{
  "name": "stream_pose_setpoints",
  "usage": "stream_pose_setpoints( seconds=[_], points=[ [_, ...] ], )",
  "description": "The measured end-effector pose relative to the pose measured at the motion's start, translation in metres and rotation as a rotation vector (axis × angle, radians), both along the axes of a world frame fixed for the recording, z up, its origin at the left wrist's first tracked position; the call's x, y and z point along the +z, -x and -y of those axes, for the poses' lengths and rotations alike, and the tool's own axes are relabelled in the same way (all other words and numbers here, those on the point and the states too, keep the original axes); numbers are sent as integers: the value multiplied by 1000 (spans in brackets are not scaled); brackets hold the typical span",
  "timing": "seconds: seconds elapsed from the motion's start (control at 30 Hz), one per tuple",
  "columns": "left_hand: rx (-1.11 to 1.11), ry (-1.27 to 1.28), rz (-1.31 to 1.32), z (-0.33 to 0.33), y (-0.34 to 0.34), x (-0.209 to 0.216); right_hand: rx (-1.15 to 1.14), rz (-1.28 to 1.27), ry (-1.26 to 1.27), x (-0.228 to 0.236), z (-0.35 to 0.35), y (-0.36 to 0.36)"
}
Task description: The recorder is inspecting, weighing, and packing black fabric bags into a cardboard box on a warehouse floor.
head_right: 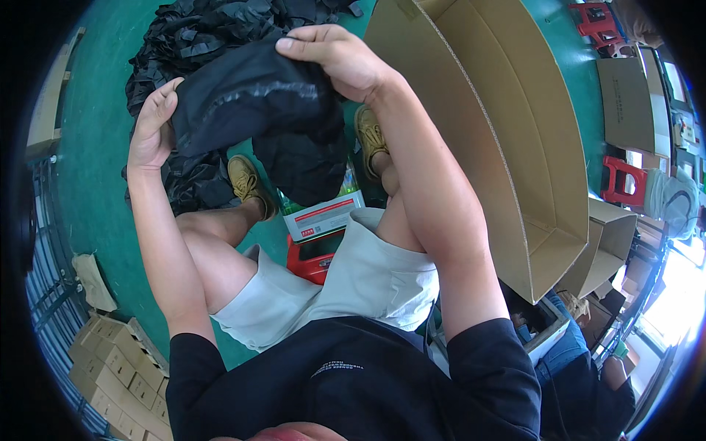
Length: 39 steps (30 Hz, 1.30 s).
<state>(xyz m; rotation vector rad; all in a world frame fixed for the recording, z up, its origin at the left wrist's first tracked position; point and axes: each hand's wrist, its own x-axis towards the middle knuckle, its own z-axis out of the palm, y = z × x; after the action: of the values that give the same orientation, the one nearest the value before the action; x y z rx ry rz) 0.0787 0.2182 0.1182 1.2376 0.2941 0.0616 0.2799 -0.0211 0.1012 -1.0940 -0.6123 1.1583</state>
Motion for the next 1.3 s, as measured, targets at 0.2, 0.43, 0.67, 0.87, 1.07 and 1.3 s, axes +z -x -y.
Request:
stream_pose_setpoints(
  seconds=[0.2,0.43,0.67,0.87,1.07,1.3],
  points=[
    [-116,-93,100,-5,2,-1,-223,-60,-133,-9,-3,-10],
    [-66,-17,105,-12,6,-7,-194,-120,-137,-7,3,-13],
    [70,-1,113,2,2,2,-168,-132,-141,-10,2,-12],
    [75,-56,-18,3,-5,-4,-231,-31,-103,-8,1,-12],
    [102,-135,3,8,10,-9,-196,53,191,7,5,1],
    [-135,-102,-39,29,46,-27,47,169,41,-24,43,22]
  ],
)
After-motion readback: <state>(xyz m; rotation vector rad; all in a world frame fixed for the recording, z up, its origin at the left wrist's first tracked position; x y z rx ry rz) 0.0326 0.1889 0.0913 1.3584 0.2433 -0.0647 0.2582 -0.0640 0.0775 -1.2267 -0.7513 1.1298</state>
